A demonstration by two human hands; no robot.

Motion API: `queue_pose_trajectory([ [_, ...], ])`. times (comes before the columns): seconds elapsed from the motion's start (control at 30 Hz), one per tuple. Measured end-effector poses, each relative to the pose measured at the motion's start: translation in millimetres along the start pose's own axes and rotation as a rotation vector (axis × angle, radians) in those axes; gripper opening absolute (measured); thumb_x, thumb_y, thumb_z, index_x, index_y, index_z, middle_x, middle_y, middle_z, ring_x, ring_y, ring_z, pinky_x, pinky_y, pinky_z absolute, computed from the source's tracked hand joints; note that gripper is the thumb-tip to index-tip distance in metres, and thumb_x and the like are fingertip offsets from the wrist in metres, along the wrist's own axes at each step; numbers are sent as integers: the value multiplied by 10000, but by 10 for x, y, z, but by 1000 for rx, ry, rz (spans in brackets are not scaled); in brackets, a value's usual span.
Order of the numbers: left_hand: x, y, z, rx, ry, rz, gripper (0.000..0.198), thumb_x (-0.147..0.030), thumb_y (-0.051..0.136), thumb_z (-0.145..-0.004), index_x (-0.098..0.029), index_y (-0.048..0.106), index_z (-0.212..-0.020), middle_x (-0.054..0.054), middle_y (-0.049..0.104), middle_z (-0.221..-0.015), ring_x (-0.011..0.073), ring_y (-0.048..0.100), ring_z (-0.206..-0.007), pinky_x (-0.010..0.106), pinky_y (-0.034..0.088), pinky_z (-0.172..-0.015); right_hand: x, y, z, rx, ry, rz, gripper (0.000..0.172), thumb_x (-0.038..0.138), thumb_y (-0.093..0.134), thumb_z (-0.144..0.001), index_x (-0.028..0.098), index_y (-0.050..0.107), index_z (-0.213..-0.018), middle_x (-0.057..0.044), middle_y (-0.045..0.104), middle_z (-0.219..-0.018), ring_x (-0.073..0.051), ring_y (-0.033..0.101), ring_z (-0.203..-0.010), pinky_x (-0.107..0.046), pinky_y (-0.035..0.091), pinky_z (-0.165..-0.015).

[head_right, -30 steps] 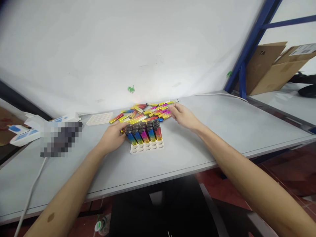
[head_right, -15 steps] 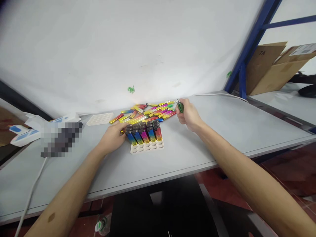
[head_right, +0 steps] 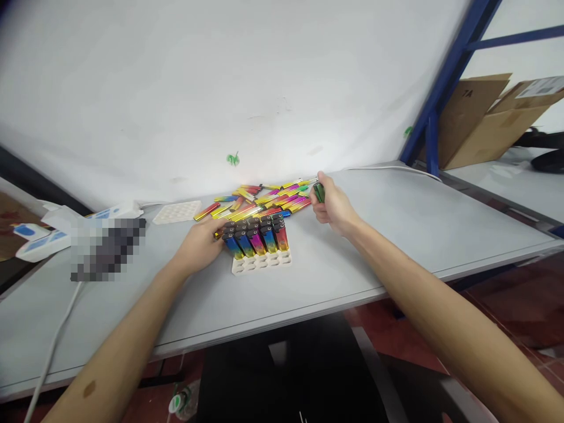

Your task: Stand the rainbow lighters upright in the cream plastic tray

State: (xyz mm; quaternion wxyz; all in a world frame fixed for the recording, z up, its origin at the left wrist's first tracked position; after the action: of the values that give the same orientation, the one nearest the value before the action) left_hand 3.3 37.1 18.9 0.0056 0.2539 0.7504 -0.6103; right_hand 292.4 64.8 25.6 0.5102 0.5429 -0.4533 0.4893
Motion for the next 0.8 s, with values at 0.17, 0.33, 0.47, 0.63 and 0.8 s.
queue_pose_trajectory([
  [0.17, -1, -6, 2, -11, 6, -6, 169, -173, 483, -822, -230, 636, -868, 65, 670, -831, 288, 606, -921, 398, 478, -740, -22, -4, -18, 3, 2, -4, 422, 545, 422, -919, 248, 361, -625, 80, 179, -459, -89, 91, -408, -241, 96, -390],
  [0.33, -4, -8, 3, -12, 13, 6, 170, -163, 486, -820, -230, 635, -865, 61, 680, -827, 291, 608, -924, 397, 476, -736, -36, -14, -28, 8, 3, 19, 429, 576, 423, -918, 245, 392, -647, 87, 180, -473, -84, 91, -403, -241, 104, -384],
  [0.47, 1, -5, 1, -7, 8, 4, 171, -158, 490, -818, -228, 636, -872, 63, 688, -838, 295, 608, -929, 399, 473, -739, -44, 23, -32, 69, -33, 54, 438, 577, 352, -943, 232, 482, -707, 68, 230, -521, -103, 144, -422, -258, 152, -395],
  [0.63, -17, -14, 7, -4, 7, 5, 180, -162, 487, -823, -226, 642, -889, 62, 689, -842, 292, 600, -932, 393, 466, -738, 7, 96, 43, 144, -175, 167, 344, 499, 464, -965, 201, 584, -841, -5, 516, -710, -130, 469, -595, -273, 415, -544],
  [0.8, -31, -5, 13, 0, -2, 14, 164, -177, 485, -832, -226, 637, -870, 63, 670, -816, 294, 596, -922, 393, 461, -728, 200, 264, 388, 227, -298, 283, 322, 482, 738, -839, 215, 666, -1003, -58, 701, -1004, -187, 626, -860, -319, 510, -716],
])
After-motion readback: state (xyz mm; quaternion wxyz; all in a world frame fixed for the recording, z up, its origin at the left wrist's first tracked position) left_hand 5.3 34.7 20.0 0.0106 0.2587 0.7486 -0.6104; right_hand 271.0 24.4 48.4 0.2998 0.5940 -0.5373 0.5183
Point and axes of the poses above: each hand's wrist, its own z-axis away from the middle knuckle, its own y-axis out of the palm, x = y × z, the point moved 5 cm from there along -z, towards the middle knuckle
